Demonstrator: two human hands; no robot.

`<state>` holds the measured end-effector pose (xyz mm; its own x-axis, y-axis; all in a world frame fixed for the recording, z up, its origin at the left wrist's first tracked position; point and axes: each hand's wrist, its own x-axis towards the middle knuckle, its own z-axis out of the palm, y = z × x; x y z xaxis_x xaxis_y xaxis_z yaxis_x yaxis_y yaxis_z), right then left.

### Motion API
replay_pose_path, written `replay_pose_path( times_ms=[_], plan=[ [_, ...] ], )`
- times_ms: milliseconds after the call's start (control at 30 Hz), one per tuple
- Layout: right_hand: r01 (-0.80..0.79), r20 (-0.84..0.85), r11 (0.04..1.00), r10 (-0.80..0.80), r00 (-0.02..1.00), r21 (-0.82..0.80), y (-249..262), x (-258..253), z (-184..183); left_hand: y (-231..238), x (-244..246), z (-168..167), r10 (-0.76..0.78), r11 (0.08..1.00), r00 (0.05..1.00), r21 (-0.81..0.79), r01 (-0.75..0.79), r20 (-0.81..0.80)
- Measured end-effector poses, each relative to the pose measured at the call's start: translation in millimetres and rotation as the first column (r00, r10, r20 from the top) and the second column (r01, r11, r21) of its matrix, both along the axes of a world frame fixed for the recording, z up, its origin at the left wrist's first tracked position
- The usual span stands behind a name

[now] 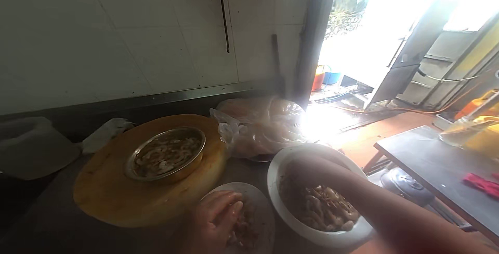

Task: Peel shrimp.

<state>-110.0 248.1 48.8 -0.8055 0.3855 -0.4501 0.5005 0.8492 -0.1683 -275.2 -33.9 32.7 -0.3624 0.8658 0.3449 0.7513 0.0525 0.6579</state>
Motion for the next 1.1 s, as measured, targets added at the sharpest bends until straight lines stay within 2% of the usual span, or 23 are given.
replay_pose_path(
  times_ms=[67,133,233,333,467,600,733,833,900,967,1067,1100],
  plan=[
    [0.004,0.029,1.000,-0.004,1.000,0.010,-6.0,-1.7,6.5,-4.2,-2.0,-1.1,-0.016,1.000,1.000,0.004,0.016,0.007],
    [0.030,-0.019,0.999,-0.029,0.999,0.043,-6.7,4.5,20.3,-9.3,-5.7,-1.2,-0.017,1.000,0.999,0.012,0.017,0.028],
    [0.054,-0.279,0.998,-0.061,0.958,-0.034,11.0,21.8,37.1,-14.1,-10.0,-3.4,-0.002,1.000,0.995,0.026,0.000,0.096],
    [0.043,-0.421,0.991,-0.092,0.903,-0.123,18.7,33.5,51.0,-9.4,-7.1,-1.8,-0.018,0.999,0.985,0.038,0.012,0.169],
    [0.048,-0.511,0.945,-0.218,0.831,-0.325,13.5,38.5,62.5,4.8,3.2,-0.4,-0.089,0.993,0.970,0.094,0.069,0.228],
    [-0.031,-0.546,0.815,-0.358,0.757,-0.578,-12.4,31.7,69.7,25.3,17.0,15.8,-0.107,0.989,0.939,0.129,0.068,0.327],
    [-0.122,-0.480,0.597,-0.488,0.729,-0.793,-53.3,10.2,59.6,38.7,24.3,29.9,-0.111,0.992,0.890,0.107,0.071,0.442],
    [-0.146,-0.385,0.399,-0.623,0.681,-0.905,-85.7,-10.6,38.5,30.6,24.1,22.9,-0.015,0.989,0.844,0.135,-0.067,0.536],
    [-0.160,-0.348,0.325,-0.679,0.647,-0.932,-110.4,-21.4,21.4,17.1,19.8,15.5,0.080,0.980,0.806,0.100,-0.170,0.586],
    [-0.197,-0.364,0.313,-0.677,0.640,-0.929,-134.3,-30.6,4.4,2.7,15.9,6.1,0.160,0.966,0.750,0.053,-0.251,0.641],
    [-0.228,-0.458,0.409,-0.651,0.606,-0.884,-155.9,-42.5,-22.5,-16.8,12.6,-7.9,0.199,0.957,0.707,0.021,-0.290,0.678],
    [-0.231,-0.454,0.402,-0.651,0.608,-0.886,-158.5,-44.5,-28.5,-22.4,11.1,-12.1,0.209,0.956,0.712,0.013,-0.293,0.670]
  ],
)
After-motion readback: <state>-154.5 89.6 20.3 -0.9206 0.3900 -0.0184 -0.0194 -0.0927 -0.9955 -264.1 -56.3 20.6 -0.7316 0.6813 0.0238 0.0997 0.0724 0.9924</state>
